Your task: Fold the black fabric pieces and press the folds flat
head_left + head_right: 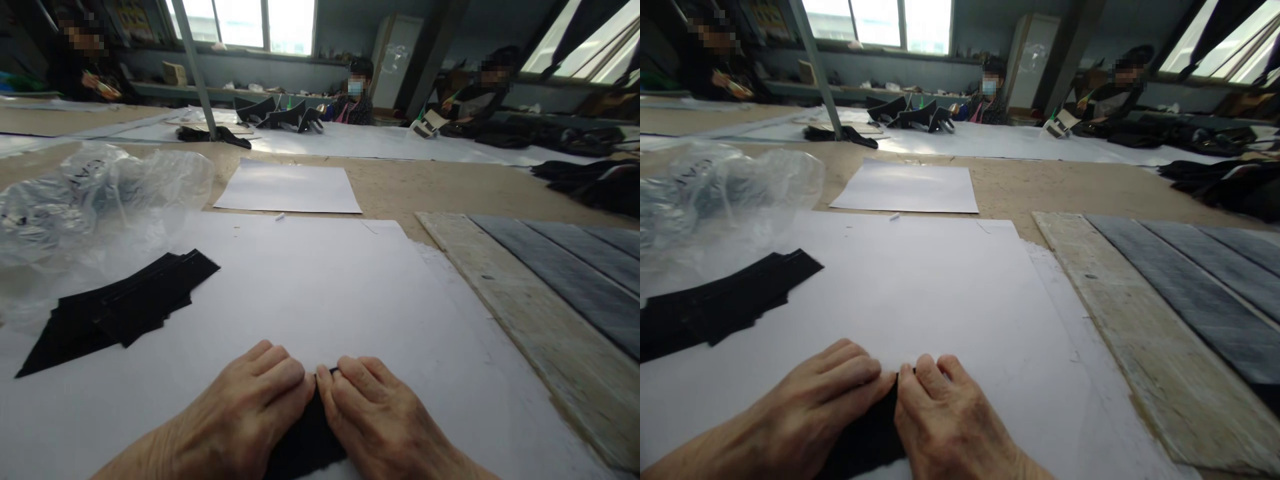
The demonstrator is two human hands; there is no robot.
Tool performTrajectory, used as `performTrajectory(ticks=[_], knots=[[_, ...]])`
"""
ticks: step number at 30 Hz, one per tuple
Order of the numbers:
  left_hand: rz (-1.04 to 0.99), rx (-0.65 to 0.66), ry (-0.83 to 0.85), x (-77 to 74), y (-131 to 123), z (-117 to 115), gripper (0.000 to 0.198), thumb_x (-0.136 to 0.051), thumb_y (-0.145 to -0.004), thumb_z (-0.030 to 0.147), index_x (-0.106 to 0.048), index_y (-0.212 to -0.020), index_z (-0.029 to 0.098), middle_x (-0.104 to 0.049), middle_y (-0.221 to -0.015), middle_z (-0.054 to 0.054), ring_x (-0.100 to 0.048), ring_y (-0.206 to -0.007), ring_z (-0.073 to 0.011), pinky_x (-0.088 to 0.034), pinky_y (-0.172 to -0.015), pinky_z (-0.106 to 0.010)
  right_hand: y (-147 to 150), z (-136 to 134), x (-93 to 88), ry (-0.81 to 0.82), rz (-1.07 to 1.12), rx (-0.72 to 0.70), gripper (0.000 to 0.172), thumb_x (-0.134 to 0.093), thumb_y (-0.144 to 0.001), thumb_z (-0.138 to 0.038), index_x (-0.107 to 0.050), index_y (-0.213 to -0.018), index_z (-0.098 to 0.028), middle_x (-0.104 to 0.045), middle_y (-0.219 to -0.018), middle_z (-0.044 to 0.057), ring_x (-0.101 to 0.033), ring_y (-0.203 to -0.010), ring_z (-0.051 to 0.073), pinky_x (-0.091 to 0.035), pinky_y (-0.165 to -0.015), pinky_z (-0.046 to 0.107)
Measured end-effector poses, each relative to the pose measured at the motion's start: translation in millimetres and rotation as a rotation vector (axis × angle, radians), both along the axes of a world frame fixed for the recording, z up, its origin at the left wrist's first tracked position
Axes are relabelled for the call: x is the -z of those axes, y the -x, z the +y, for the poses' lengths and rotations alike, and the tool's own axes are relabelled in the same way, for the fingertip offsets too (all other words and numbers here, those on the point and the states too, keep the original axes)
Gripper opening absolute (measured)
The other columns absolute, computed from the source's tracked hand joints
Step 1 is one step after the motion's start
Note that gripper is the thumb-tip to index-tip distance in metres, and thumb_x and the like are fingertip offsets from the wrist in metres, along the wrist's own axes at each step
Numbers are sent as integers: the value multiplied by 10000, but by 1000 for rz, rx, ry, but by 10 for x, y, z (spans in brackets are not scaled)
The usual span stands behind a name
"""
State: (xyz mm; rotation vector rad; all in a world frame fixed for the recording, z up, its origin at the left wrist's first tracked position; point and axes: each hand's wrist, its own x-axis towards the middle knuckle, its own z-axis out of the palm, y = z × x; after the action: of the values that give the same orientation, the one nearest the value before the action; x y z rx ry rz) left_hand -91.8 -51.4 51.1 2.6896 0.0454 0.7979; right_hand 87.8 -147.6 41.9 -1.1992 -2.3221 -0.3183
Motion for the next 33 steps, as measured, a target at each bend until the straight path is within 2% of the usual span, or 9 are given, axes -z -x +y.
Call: performTrajectory(ticks=[5,11,15,18,23,25,27,30,33], knots=[[-29,-41,68,-4,137,12,217,-376,-851,4,-544,-982,46,-492,-744,-82,-408,-659,-155,-380,-570,-275,-2,-11,-19,9,27,-8,311,-317,-873,-38,-621,-939,-40,-603,-896,124,-522,-881,230,-463,-760,355],[12,-41,1,19,126,-38,193,-359,-881,51,-546,-929,33,-482,-698,-70,-377,-623,-152,-330,-529,-283,-1,-4,-50,-4,-13,-21,330,-308,-882,-33,-584,-1058,2,-610,-890,125,-526,-861,232,-469,-729,357],[25,-45,-49,32,118,-63,245,-318,-901,46,-539,-794,64,-500,-711,-72,-379,-633,-152,-308,-535,-296,44,25,-106,-34,-89,10,322,-316,-886,-33,-626,-971,-19,-611,-832,107,-524,-786,213,-464,-688,338],[27,-46,-63,45,118,-78,279,-292,-911,51,-542,-788,63,-500,-709,-71,-380,-633,-154,-295,-534,-305,129,63,-145,-16,-117,56,362,-288,-872,-22,-648,-875,-60,-599,-780,91,-509,-695,201,-445,-601,330],[-8,-44,-10,37,105,-78,384,-220,-929,67,-471,-642,109,-454,-649,-51,-356,-599,-142,-284,-526,-303,279,154,-65,-141,-16,30,304,-355,-793,-2,-616,-672,-100,-556,-679,88,-465,-614,190,-390,-524,315],[-1,-61,3,26,134,-62,354,-236,-927,68,-499,-692,99,-463,-666,-55,-372,-609,-145,-311,-529,-296,285,178,-10,-142,6,-17,292,-371,-783,1,-595,-633,-109,-542,-661,80,-444,-597,181,-375,-511,310],[-5,-81,43,19,200,-41,272,-292,-919,80,-549,-833,69,-478,-696,-67,-399,-633,-152,-358,-545,-287,257,181,28,-112,21,-54,295,-372,-798,1,-591,-634,-111,-544,-675,78,-445,-618,179,-383,-530,308],[-48,-102,108,13,326,-23,228,-363,-882,45,-558,-1000,37,-495,-740,-87,-427,-670,-158,-411,-576,-276,194,157,36,-42,62,-83,314,-338,-835,-3,-609,-708,-98,-580,-787,103,-470,-702,189,-419,-600,314],[-34,-111,109,2,403,-30,263,-378,-844,-2,-561,-1030,33,-495,-730,-85,-425,-670,-162,-411,-574,-279,149,136,5,59,133,-105,318,-305,-875,-31,-616,-835,-81,-584,-864,120,-483,-770,203,-447,-652,331]])
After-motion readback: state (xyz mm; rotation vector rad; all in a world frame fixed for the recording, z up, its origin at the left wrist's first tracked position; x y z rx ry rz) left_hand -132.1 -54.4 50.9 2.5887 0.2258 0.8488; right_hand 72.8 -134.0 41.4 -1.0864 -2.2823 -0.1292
